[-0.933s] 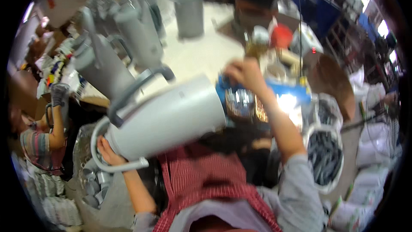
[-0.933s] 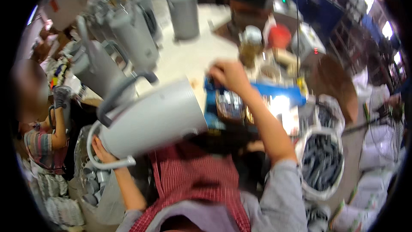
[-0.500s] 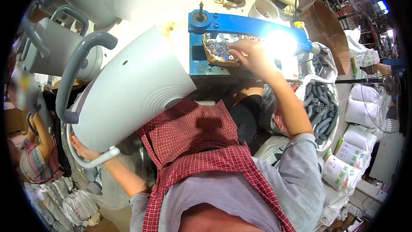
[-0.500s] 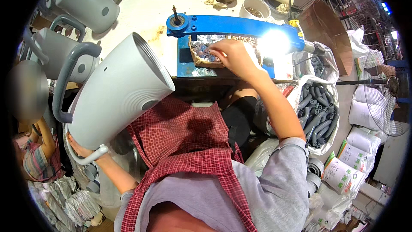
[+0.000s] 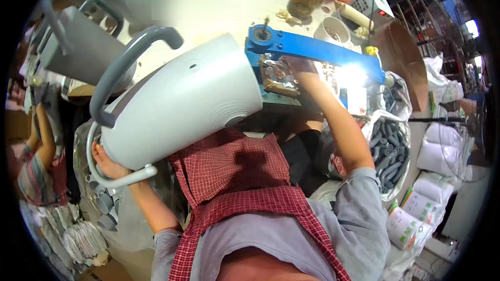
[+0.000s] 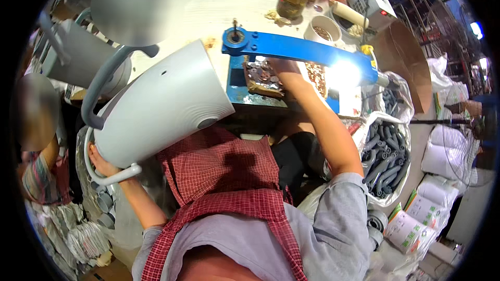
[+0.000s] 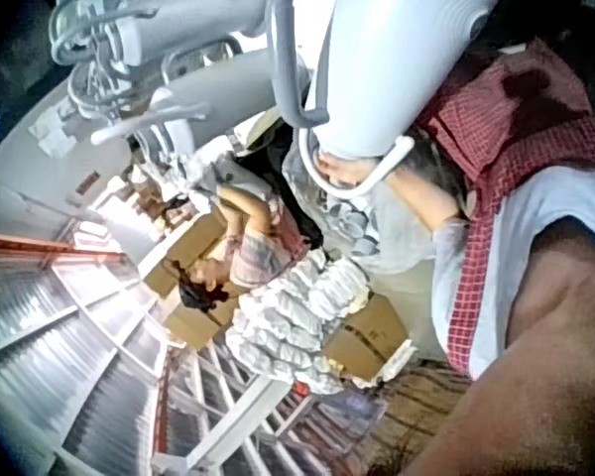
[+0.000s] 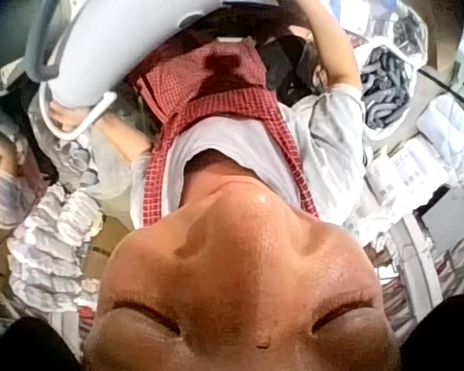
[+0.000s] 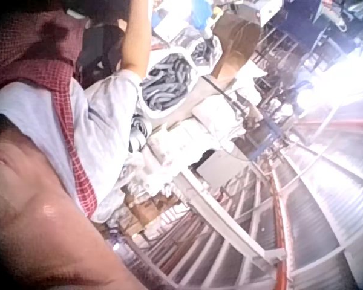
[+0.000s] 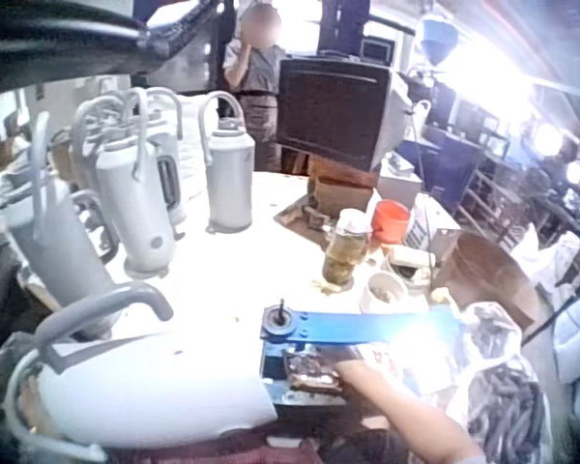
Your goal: The person assembles white electric kettles by hand. They pick up a kettle body, insert a small metal component into the base, and then attach a grey handle. The completed kettles are placed on a nearby table.
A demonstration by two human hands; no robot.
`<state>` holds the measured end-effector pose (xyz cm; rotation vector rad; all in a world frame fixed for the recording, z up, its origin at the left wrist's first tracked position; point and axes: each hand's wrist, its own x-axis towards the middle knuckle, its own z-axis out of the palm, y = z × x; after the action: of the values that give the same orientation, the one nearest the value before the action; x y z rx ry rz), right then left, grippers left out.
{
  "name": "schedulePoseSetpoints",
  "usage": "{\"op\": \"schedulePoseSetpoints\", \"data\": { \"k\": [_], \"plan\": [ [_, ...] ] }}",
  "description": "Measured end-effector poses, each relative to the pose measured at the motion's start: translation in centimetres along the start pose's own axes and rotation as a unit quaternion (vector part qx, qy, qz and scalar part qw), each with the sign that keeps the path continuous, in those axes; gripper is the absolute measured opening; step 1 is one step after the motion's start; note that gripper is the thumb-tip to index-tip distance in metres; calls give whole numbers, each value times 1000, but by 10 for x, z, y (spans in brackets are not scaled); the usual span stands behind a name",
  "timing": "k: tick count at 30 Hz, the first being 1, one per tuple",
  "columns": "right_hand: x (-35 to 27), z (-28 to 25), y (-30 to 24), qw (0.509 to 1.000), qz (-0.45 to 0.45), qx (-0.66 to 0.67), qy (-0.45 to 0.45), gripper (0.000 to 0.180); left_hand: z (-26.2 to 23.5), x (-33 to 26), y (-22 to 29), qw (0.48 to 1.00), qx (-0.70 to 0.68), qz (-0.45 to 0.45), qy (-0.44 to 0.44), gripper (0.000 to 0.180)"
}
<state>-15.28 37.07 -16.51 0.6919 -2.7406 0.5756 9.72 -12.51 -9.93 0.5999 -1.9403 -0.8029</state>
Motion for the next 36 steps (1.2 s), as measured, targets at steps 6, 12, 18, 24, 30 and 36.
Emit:
{"op": "schedulePoseSetpoints", "data": {
  "k": [6, 12, 18, 24, 30, 36],
  "plan": [
    [11, -13, -26, 988, 129, -41, -67, 18, 11, -3, 40, 945, -273, -174, 41, 26],
    [-24, -37, -33, 993, -13, -101, -65, 19, 8, -4, 34, 946, -270, -172, 48, 26],
    [-39, -37, -17, 985, 55, -96, -134, 23, 8, -9, 34, 957, -246, -152, 26, 28],
    [-23, -96, -87, 972, -199, 36, 122, 24, 7, -3, 27, 963, -229, -140, 28, 28],
    [53, -141, -99, 914, -256, -72, 306, 26, 13, -1, 26, 958, -251, -139, 27, 28],
    [76, -137, -101, 885, -323, -105, 319, 28, 13, -3, 13, 953, -255, -164, 13, 28]
  ]
}}
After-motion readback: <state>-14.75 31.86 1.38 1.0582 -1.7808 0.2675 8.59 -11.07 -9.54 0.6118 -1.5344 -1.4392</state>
